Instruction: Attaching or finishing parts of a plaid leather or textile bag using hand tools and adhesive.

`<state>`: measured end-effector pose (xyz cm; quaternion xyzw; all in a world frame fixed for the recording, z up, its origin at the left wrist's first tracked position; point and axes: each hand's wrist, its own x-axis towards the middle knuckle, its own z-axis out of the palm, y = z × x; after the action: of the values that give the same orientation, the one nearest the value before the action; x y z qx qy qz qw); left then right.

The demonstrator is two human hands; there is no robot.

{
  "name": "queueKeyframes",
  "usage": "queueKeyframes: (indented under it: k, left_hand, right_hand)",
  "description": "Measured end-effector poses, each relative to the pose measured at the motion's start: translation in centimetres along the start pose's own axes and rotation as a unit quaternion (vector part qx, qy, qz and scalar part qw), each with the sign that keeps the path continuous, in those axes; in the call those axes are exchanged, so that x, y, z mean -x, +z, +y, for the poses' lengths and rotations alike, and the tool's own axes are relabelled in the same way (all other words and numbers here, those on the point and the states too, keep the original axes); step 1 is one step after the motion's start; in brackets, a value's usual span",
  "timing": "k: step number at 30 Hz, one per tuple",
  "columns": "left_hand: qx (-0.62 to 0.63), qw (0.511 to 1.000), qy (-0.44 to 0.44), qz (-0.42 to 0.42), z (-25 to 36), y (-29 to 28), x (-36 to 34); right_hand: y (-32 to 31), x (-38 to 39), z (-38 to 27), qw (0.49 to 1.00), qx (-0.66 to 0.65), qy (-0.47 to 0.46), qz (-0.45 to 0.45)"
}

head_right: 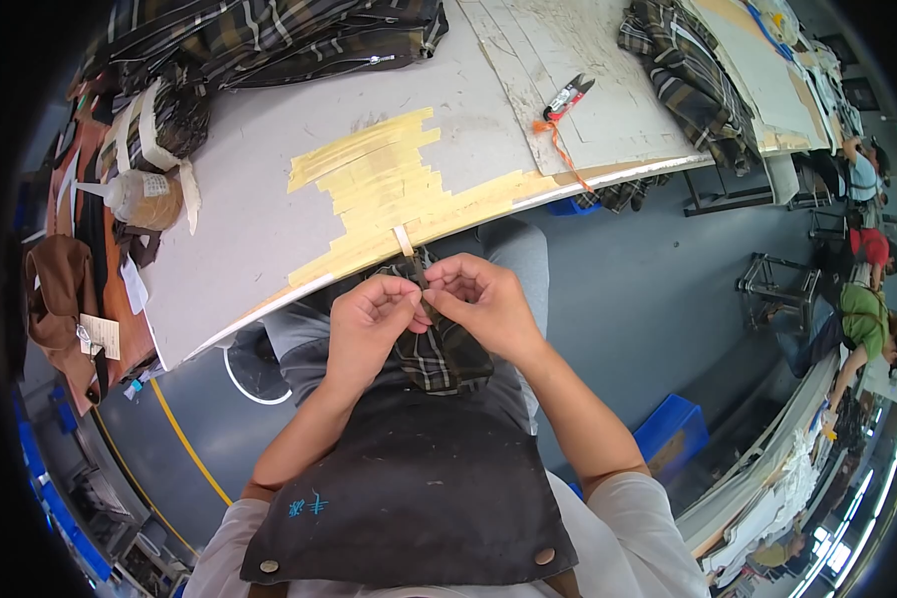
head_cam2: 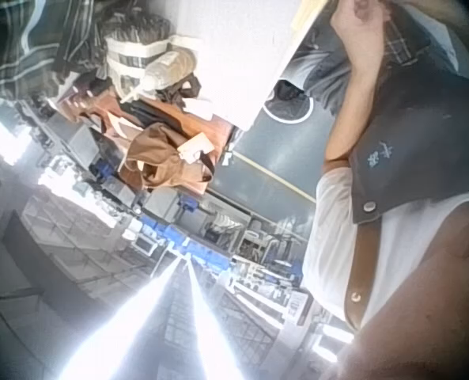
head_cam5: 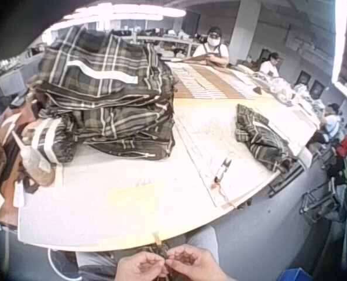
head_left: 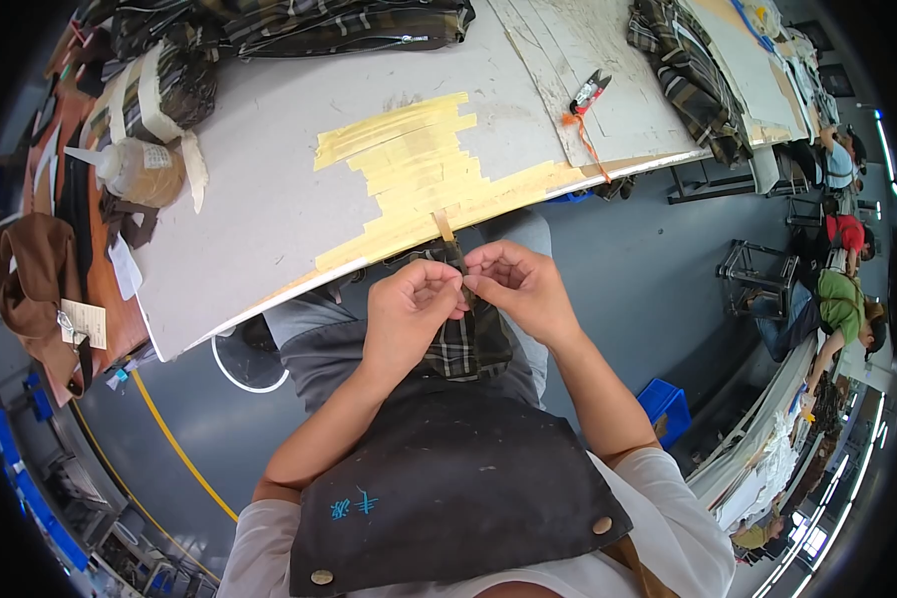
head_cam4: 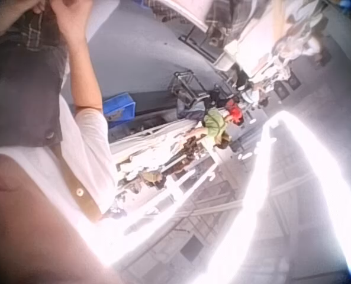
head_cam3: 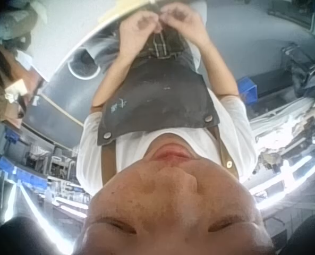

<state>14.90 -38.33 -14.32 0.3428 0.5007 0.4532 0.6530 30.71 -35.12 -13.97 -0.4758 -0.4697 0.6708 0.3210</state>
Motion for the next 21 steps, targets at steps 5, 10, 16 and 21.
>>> queueKeyframes:
  k: [5, 10, 16, 21]
  left_hand:
    - [0.005, 1.000, -0.003, 0.006, -0.37, 0.17, 0.00]
    - [0.004, 1.000, 0.003, 0.015, -0.19, 0.23, 0.05]
    - [0.038, 0.999, 0.006, 0.007, -0.24, -0.04, -0.03]
    - [0.020, 1.000, 0.019, -0.005, -0.38, -0.20, -0.16]
  right_hand:
    - [-0.15, -0.01, -0.37, 1.000, -0.005, 0.017, -0.004]
    - [-0.18, 0.14, -0.25, 0.999, 0.032, -0.003, -0.015]
    - [-0.22, 0.10, -0.41, 1.000, 0.001, 0.003, -0.012]
    - [-0.07, 0.15, -0.08, 0.992, 0.114, -0.053, 0.004]
